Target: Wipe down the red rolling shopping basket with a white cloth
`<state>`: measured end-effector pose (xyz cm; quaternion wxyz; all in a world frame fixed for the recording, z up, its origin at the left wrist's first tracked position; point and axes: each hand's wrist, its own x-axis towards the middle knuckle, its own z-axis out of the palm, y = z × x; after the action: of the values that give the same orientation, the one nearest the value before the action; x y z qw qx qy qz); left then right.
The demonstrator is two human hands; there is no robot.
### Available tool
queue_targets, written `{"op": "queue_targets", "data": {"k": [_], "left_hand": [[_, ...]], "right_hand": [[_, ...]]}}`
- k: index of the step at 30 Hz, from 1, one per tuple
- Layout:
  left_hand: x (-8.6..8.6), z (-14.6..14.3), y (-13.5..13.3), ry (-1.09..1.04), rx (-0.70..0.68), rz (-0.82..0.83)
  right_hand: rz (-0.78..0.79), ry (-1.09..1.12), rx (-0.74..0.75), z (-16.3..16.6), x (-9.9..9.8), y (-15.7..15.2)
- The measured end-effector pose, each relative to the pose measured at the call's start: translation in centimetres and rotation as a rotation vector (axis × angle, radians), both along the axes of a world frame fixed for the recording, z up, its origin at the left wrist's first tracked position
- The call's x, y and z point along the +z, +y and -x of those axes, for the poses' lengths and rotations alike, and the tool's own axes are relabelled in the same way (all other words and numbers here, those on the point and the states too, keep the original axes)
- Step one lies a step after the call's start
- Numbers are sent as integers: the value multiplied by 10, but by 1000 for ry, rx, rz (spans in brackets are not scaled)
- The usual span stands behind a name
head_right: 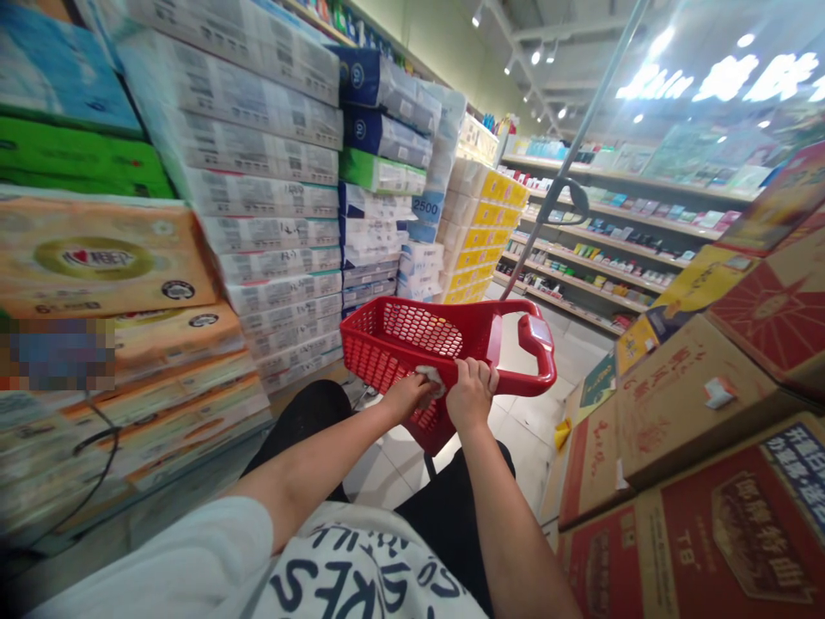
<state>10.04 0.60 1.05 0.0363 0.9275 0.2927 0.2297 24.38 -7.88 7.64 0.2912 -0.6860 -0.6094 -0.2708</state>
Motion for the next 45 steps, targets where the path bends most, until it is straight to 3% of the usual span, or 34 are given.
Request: {"op": "queue_targets", "data": {"k": [6, 17, 21, 28, 34, 39, 45], "left_hand": [[9, -1, 3, -95, 5, -46], [14, 13, -6, 138, -4, 100], [15, 11, -5, 48, 7, 78], [9, 10, -5, 84, 35, 100], [1, 19, 7, -23, 86, 81], [-16, 34, 10, 115, 51, 176], [-19, 34, 5, 66, 162, 265]], "right_hand": [[-13, 5, -3, -1, -2, -1], [13, 4, 11, -1, -1, -4], [13, -3, 7, -2, -2, -4], [3, -15, 13, -4, -4, -2], [5, -14, 20, -5, -6, -3], [14, 3, 21, -5, -6, -3], [12, -24, 17, -4, -5, -5]]}}
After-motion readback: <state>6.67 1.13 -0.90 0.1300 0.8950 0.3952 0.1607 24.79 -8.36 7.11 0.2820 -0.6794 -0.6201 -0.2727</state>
